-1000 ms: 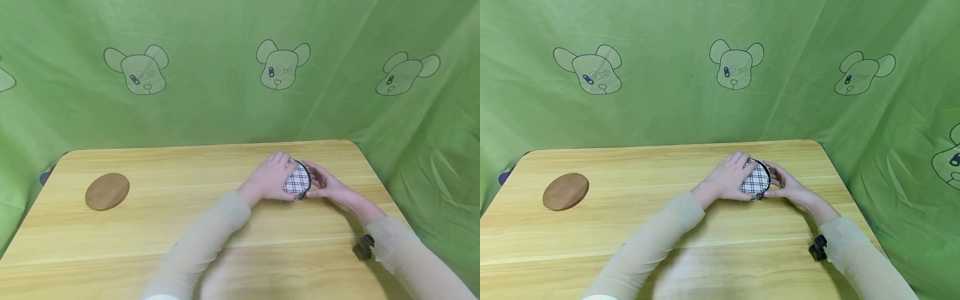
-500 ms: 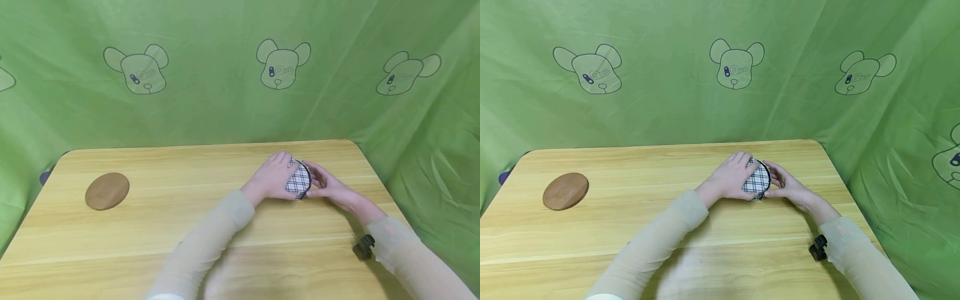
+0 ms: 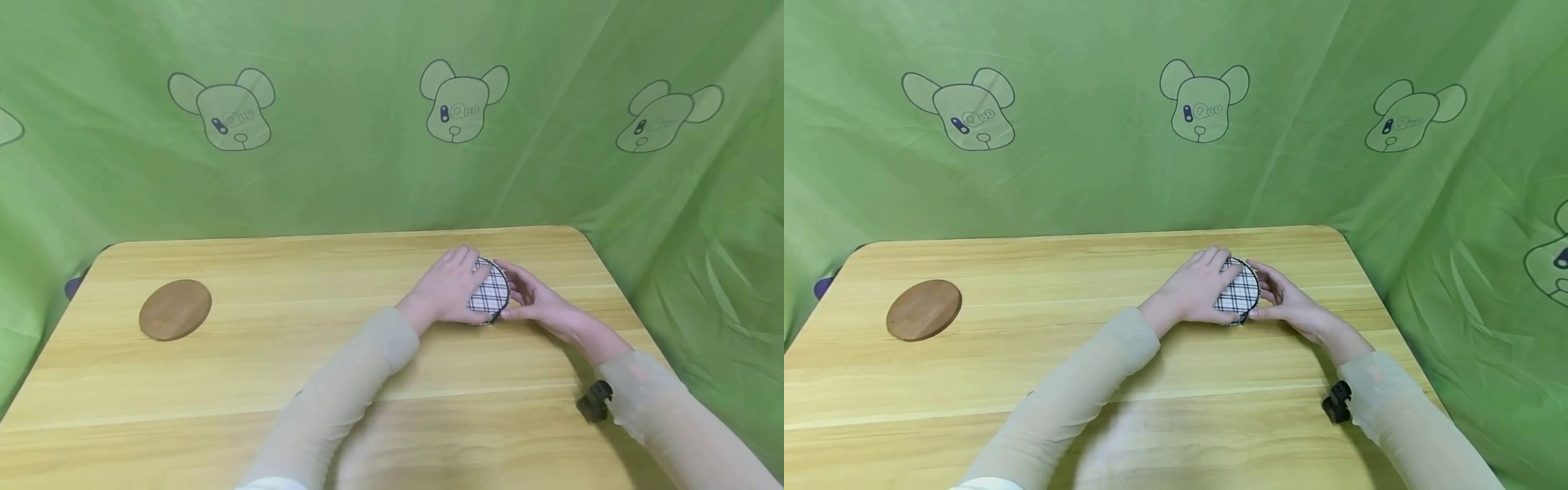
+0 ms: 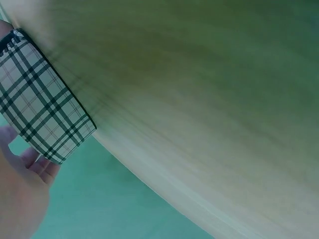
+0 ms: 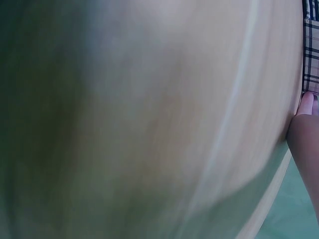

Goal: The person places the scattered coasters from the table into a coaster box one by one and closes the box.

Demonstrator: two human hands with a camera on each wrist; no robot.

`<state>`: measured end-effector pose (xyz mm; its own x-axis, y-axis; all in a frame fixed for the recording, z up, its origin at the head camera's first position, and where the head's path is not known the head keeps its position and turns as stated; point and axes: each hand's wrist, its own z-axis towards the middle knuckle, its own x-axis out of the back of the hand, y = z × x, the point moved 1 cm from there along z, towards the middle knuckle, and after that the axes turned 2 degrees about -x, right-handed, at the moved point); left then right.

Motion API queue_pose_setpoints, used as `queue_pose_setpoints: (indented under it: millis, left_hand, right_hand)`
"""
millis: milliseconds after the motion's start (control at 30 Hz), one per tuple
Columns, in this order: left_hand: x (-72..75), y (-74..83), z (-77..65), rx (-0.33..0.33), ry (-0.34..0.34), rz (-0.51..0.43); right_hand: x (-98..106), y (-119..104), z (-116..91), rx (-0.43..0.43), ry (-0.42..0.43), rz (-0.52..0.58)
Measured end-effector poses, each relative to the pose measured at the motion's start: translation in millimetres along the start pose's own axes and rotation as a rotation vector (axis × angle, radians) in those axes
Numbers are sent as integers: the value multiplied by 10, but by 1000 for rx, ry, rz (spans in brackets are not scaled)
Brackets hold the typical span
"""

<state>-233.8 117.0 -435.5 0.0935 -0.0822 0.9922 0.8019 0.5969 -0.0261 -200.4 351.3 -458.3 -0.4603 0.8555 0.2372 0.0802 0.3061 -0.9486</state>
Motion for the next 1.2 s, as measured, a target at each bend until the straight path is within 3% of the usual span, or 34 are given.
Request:
queue_pose_setpoints:
  millis: [1200]
  left_hand:
    - [24, -57, -87, -8, -19, -37]
  right_hand:
    - [-3, -17, -10, -10, -2, -2]
